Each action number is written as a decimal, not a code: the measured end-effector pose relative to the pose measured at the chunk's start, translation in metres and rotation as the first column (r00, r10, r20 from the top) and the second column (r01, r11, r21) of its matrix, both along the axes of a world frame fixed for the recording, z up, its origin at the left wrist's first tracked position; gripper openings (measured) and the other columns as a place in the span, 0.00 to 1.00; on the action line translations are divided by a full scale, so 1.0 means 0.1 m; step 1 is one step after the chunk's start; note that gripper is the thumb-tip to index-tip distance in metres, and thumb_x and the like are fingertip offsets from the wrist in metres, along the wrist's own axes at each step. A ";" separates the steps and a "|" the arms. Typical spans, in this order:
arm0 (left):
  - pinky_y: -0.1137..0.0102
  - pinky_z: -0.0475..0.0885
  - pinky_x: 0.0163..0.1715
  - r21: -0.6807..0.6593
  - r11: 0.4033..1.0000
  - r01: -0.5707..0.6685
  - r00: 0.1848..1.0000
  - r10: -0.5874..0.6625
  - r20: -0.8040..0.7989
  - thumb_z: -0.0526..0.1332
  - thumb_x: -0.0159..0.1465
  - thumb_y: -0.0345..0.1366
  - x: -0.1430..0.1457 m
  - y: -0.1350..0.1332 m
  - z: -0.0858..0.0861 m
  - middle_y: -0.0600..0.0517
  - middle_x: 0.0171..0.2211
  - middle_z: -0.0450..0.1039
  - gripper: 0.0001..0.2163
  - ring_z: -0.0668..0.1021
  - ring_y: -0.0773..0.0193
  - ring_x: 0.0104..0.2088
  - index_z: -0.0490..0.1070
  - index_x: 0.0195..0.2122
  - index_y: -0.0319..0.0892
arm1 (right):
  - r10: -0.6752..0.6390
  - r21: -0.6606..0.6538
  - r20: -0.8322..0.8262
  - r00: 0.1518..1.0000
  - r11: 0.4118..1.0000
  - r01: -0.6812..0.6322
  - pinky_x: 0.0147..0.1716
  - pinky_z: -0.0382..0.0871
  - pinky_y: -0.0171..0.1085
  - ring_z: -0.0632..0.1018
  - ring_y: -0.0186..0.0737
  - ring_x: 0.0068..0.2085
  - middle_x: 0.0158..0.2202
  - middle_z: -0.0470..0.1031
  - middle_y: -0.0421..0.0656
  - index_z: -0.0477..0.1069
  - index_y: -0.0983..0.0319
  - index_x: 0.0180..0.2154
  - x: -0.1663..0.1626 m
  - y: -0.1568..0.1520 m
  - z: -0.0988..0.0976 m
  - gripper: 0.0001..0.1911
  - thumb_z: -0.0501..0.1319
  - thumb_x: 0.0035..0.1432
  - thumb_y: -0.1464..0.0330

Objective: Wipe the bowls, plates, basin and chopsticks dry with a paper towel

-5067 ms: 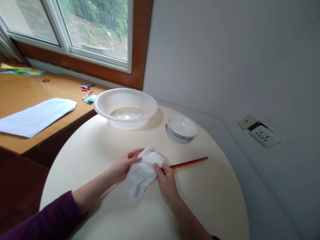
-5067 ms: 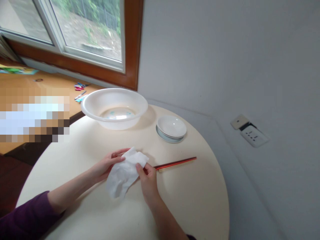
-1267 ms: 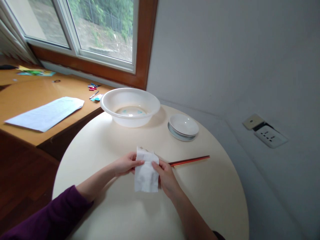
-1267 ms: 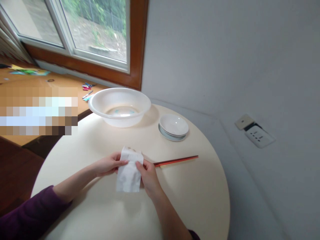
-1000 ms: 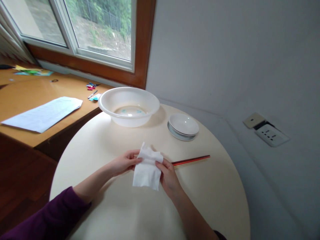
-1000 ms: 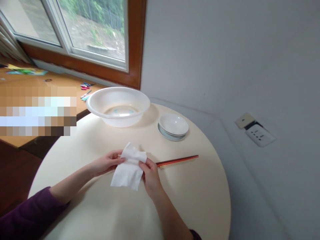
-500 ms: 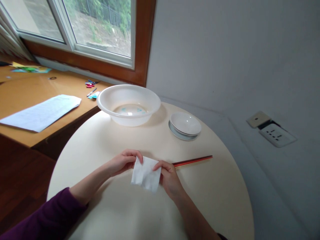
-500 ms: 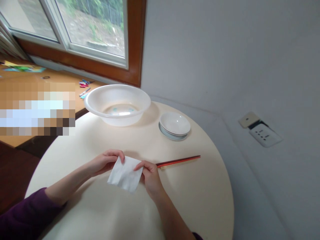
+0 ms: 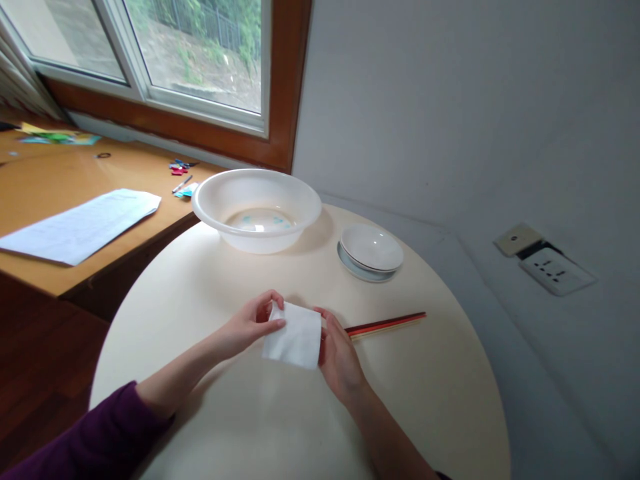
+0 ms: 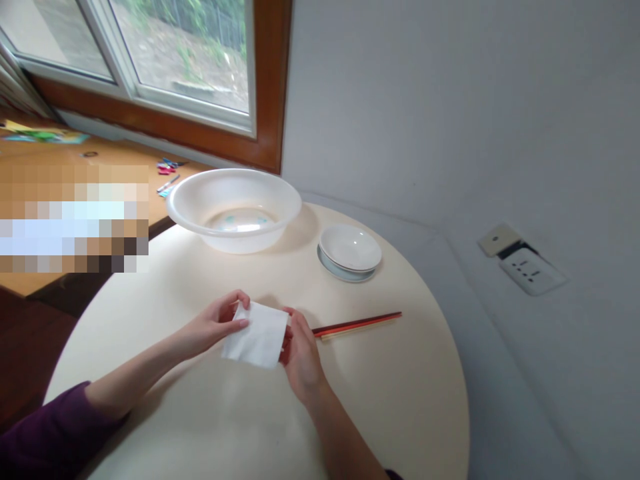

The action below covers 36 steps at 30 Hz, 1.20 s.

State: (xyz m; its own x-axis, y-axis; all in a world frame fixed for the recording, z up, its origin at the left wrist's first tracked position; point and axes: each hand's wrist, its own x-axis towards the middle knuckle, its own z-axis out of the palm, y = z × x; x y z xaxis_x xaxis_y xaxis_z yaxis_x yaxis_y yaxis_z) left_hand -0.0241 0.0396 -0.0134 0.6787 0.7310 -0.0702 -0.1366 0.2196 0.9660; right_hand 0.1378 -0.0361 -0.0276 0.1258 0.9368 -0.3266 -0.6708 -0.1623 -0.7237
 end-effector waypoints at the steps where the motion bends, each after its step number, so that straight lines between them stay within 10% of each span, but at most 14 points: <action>1: 0.78 0.60 0.23 0.004 1.000 0.013 1.000 -0.013 0.005 0.63 0.54 0.39 0.00 0.00 0.01 0.57 0.25 0.65 0.12 0.68 0.71 0.25 0.60 0.34 0.43 | -0.003 -0.003 0.000 1.000 1.000 0.003 0.30 0.66 0.35 0.74 0.38 0.34 0.34 0.75 0.40 0.66 0.57 0.39 -0.01 0.00 -0.01 0.19 0.64 0.45 0.56; 13: 0.79 0.59 0.20 0.009 0.993 -0.120 0.992 0.120 0.040 0.68 0.49 0.36 0.05 0.00 0.01 0.62 0.20 0.61 0.25 0.65 0.74 0.21 0.61 0.46 0.43 | 0.083 0.040 0.228 0.970 0.995 -0.095 0.34 0.67 0.37 0.74 0.38 0.31 0.30 0.75 0.43 0.71 0.65 0.36 -0.04 -0.06 -0.08 0.19 0.68 0.41 0.62; 21: 0.76 0.61 0.23 -0.088 0.992 -0.091 0.993 0.085 -0.080 0.63 0.52 0.46 0.04 -0.01 -0.02 0.57 0.21 0.64 0.15 0.66 0.72 0.22 0.67 0.28 0.37 | 0.129 0.080 0.451 0.883 0.980 -0.183 0.22 0.60 0.29 0.66 0.30 0.23 0.22 0.65 0.35 0.66 0.64 0.27 -0.02 -0.09 -0.10 0.14 0.65 0.45 0.60; 36: 0.80 0.51 0.12 0.279 0.873 -0.400 0.862 0.462 -0.210 0.50 0.61 0.46 0.22 -0.24 -0.11 0.63 0.14 0.54 0.10 0.57 0.73 0.15 0.58 0.33 0.44 | -0.092 0.079 0.625 0.775 0.995 0.054 0.18 0.58 0.31 0.63 0.32 0.21 0.18 0.63 0.39 0.64 0.64 0.23 -0.21 0.05 -0.10 0.26 0.53 0.48 0.46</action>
